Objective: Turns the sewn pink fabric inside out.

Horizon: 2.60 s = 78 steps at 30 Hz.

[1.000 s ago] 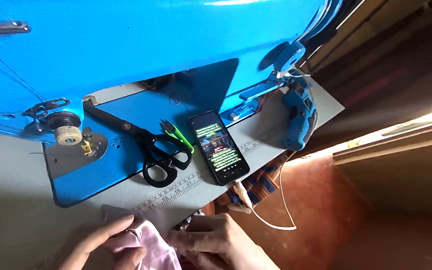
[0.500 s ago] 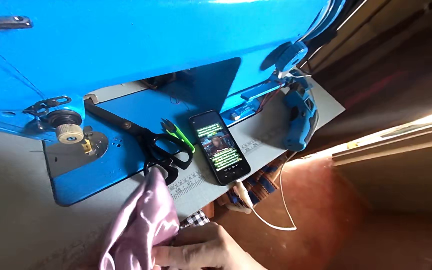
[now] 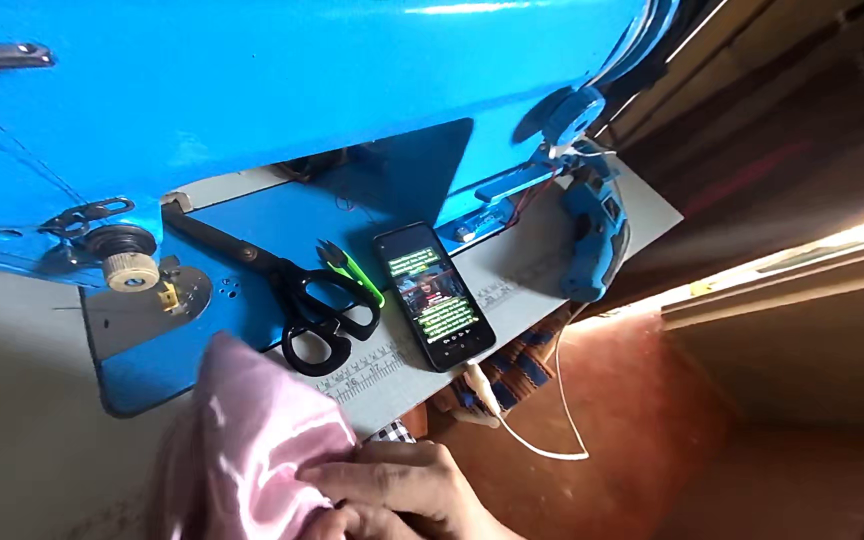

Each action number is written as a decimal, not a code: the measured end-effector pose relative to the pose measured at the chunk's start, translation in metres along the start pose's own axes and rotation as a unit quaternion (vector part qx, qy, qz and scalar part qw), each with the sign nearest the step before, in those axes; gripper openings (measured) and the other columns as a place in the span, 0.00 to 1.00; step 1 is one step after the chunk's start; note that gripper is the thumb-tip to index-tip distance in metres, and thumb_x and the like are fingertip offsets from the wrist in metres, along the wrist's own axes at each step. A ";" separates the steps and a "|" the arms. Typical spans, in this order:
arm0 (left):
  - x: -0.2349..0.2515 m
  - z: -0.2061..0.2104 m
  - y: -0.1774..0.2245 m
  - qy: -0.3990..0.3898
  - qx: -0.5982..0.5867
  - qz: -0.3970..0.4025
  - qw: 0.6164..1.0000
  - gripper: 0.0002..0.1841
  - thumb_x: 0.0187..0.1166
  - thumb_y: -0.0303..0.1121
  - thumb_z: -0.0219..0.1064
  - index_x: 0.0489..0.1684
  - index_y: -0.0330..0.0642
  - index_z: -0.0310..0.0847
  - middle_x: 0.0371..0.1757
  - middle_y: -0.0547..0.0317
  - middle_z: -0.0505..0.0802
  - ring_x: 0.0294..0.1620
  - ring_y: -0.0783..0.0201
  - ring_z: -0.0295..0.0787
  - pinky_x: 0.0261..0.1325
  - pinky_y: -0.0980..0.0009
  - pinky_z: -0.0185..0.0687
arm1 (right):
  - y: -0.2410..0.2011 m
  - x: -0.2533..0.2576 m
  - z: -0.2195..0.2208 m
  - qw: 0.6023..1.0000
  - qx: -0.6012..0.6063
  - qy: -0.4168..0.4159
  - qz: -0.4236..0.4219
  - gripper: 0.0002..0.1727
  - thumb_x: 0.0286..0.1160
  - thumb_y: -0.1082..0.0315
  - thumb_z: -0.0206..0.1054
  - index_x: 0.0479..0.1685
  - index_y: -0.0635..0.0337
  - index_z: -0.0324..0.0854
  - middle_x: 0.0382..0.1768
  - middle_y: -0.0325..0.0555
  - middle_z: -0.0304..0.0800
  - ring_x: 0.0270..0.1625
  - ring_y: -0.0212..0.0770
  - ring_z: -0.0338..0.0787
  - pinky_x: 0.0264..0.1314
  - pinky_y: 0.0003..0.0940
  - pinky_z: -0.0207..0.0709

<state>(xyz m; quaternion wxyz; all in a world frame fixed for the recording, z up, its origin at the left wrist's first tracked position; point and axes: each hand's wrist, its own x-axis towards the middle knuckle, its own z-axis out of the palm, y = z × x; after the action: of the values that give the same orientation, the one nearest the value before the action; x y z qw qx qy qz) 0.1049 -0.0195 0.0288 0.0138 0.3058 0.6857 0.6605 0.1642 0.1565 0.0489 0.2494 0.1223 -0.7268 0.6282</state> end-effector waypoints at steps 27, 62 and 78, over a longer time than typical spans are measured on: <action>0.055 -0.076 0.003 -0.200 0.292 0.027 0.935 0.16 0.82 0.37 0.70 0.35 0.28 0.83 0.56 0.30 0.86 0.55 0.53 0.86 0.61 0.67 0.82 | 0.003 -0.004 -0.015 0.968 -0.233 -0.078 0.049 0.16 0.81 0.66 0.63 0.60 0.52 0.91 0.26 0.45 0.87 0.25 0.39 0.85 0.24 0.33 0.77; 0.054 -0.062 0.009 -0.186 0.147 0.002 0.971 0.15 0.88 0.35 0.63 0.55 0.28 0.82 0.46 0.49 0.93 0.50 0.78 0.89 0.57 0.78 0.86 | -0.003 -0.005 -0.020 0.958 -0.232 -0.114 0.122 0.16 0.82 0.65 0.62 0.61 0.49 0.91 0.31 0.43 0.92 0.29 0.39 0.90 0.28 0.38 0.82; 0.051 -0.057 0.004 -0.115 0.209 0.074 0.968 0.16 0.87 0.38 0.65 0.43 0.28 0.82 0.36 0.46 0.90 0.44 0.73 0.88 0.50 0.79 0.82 | -0.004 0.000 -0.017 0.967 -0.199 -0.110 0.113 0.16 0.84 0.65 0.62 0.62 0.51 0.91 0.27 0.44 0.88 0.24 0.38 0.84 0.25 0.35 0.76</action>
<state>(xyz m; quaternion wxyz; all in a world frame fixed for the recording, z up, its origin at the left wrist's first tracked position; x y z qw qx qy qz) 0.0411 -0.0484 0.0596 -0.0209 0.4259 0.7776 0.4621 0.1695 0.1720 0.0535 0.1142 0.0559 -0.8692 0.4778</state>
